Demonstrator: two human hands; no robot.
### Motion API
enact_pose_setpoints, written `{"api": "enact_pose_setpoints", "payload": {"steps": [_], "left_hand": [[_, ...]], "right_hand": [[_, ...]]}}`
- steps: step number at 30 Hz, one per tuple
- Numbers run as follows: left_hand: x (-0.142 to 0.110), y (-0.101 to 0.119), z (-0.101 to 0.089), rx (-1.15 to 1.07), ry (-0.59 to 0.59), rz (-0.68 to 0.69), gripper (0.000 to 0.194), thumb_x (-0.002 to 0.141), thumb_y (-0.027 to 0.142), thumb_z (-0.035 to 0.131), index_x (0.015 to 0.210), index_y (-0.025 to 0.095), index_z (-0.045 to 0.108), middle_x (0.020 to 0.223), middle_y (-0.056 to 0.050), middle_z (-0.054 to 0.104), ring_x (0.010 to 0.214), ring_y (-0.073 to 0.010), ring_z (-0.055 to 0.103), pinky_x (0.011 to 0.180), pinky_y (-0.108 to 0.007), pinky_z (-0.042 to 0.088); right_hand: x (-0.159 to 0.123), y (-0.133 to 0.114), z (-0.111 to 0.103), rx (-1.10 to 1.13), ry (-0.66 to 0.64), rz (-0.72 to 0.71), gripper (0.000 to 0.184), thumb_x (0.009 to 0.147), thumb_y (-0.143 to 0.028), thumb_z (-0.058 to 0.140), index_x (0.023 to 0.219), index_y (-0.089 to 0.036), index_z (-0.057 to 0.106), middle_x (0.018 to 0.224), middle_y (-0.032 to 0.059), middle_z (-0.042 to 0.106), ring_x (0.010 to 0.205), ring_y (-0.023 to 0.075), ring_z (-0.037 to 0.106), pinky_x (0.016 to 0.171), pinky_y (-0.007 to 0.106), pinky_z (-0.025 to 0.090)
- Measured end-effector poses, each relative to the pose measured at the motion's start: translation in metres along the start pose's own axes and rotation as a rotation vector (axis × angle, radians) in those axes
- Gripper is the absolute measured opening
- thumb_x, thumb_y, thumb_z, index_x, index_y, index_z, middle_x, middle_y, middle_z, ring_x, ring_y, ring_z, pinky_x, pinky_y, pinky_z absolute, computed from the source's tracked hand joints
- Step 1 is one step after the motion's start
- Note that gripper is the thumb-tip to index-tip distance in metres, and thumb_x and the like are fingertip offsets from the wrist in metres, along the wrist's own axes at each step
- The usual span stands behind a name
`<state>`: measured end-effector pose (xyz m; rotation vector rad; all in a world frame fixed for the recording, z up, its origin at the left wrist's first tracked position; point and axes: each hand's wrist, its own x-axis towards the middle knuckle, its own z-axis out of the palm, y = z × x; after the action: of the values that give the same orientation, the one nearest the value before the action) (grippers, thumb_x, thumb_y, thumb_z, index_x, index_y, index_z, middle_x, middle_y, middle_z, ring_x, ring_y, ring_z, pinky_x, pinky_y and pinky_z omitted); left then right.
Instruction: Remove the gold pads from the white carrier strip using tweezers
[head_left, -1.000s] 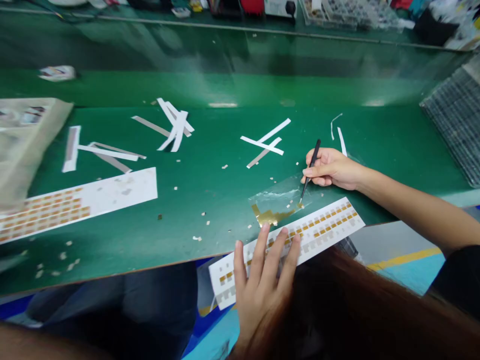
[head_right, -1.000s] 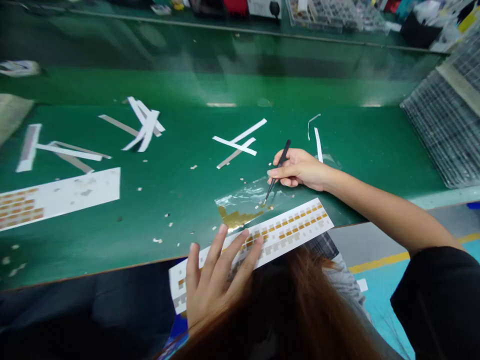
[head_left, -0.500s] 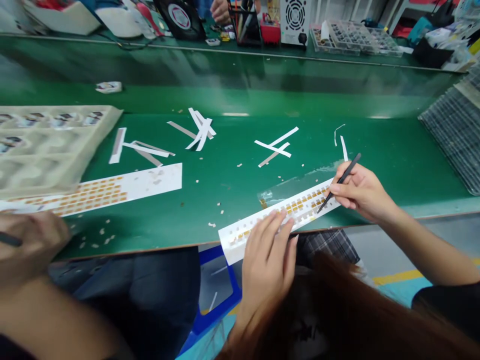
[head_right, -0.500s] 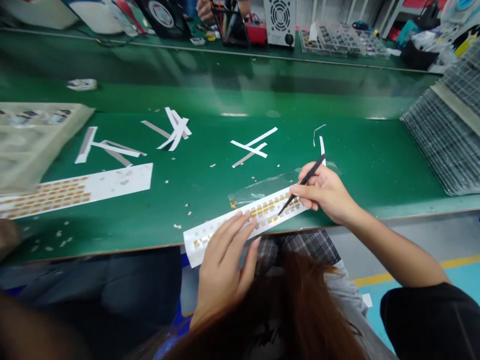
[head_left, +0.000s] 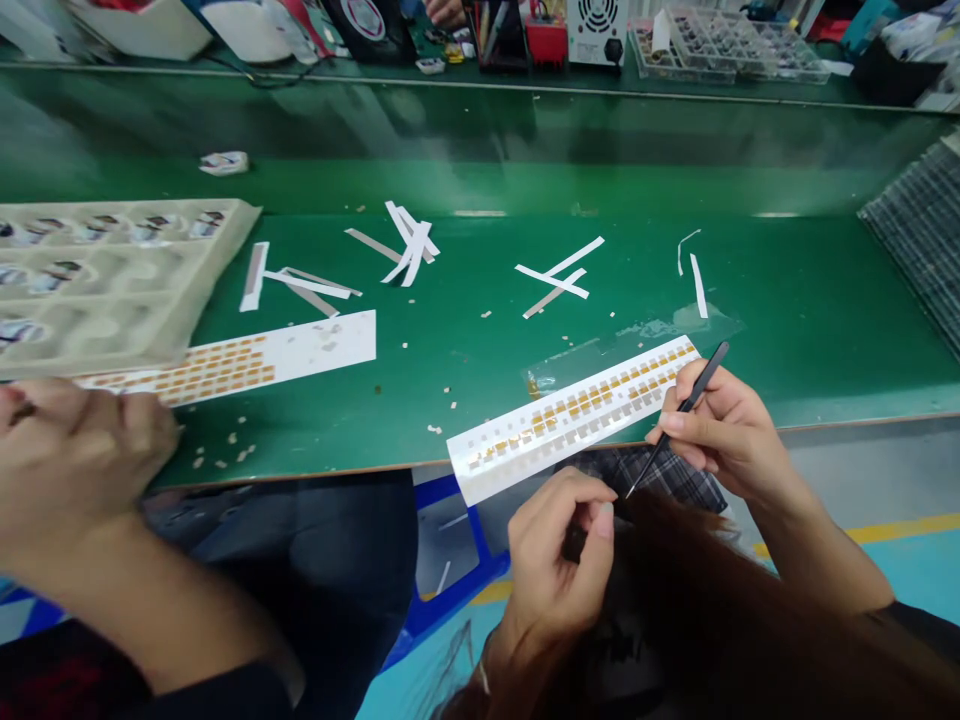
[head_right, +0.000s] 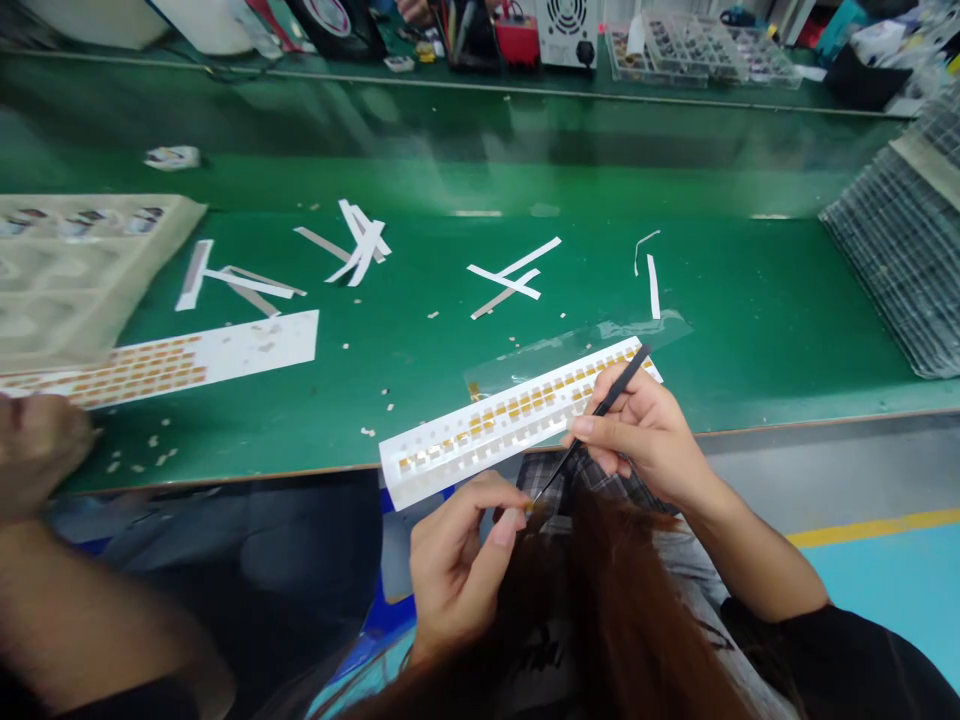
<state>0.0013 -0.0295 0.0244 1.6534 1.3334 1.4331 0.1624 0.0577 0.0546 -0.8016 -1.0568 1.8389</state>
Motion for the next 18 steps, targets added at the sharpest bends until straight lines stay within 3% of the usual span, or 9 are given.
{"api": "enact_pose_setpoints", "payload": {"steps": [18], "left_hand": [[-0.009,-0.004,0.004,0.048,0.083,0.002,0.012,0.078,0.01,0.049,0.07,0.019,0.049,0.056,0.004,0.045,0.053,-0.0085,0.039,0.052,-0.024,0.03]], "right_hand": [[-0.006,0.012,0.005,-0.099,-0.016,-0.021,0.023,0.076,-0.016,0.069,0.083,-0.02,0.047,0.069,-0.0023,0.064,0.041,0.0036,0.05,0.032,0.011,0.03]]}}
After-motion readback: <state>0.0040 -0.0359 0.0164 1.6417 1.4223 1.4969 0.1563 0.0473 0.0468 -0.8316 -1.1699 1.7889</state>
